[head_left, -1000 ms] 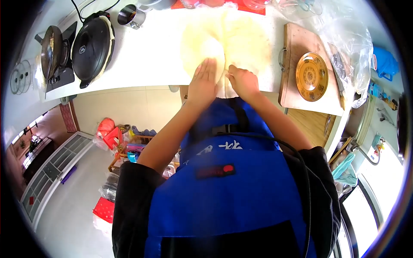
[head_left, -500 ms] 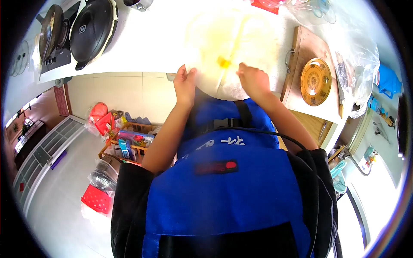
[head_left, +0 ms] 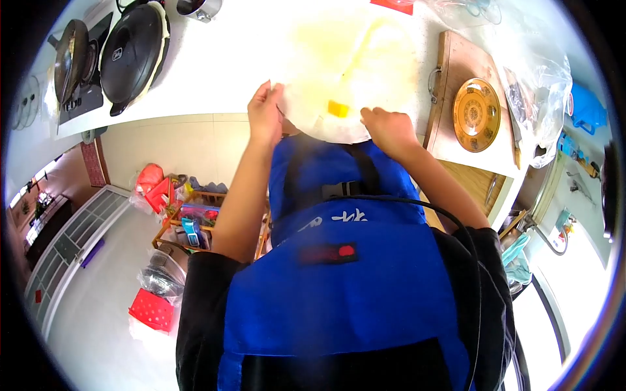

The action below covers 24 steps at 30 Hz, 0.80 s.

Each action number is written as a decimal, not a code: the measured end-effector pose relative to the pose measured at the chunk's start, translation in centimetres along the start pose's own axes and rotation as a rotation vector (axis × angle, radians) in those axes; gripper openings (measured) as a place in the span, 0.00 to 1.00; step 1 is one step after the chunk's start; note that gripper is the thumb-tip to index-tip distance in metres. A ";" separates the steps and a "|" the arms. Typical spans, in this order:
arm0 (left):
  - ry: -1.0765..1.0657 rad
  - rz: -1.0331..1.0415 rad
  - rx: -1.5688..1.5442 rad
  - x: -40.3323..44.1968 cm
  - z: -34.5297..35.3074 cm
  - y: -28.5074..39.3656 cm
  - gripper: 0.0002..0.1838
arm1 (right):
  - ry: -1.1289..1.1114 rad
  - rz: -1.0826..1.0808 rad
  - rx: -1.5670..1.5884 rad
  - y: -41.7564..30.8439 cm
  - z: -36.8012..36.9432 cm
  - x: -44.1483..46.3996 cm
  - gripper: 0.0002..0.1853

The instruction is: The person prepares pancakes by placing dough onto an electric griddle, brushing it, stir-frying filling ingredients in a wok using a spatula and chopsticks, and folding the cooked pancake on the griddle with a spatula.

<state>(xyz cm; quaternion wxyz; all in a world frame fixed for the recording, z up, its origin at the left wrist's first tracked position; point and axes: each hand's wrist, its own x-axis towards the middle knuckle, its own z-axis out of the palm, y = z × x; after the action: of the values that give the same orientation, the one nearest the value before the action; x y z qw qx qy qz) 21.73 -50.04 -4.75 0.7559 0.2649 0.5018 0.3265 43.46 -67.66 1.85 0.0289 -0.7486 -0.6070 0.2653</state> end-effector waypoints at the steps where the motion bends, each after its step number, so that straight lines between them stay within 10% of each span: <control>1: 0.019 0.026 0.170 0.9 0.0 0.9 0.14 | -0.038 -0.032 -0.035 0.4 0.2 -0.5 0.08; 5: 0.011 0.323 0.865 4.6 -1.3 1.7 0.21 | 0.037 0.016 -0.028 1.3 1.4 -1.2 0.08; 11: 0.071 -0.216 -0.063 1.1 -0.2 3.0 0.24 | 0.206 0.160 0.140 1.1 3.8 -1.5 0.09; 24: 0.324 0.049 0.124 -1.1 -0.9 3.7 0.13 | 0.243 0.108 0.096 2.6 4.0 -1.7 0.08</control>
<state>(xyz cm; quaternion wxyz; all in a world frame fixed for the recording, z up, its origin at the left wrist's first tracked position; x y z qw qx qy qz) 19.67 -48.44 -1.70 0.6391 0.2672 0.6297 0.3517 43.86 -71.01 -1.88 0.1236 -0.8047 -0.5443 0.2023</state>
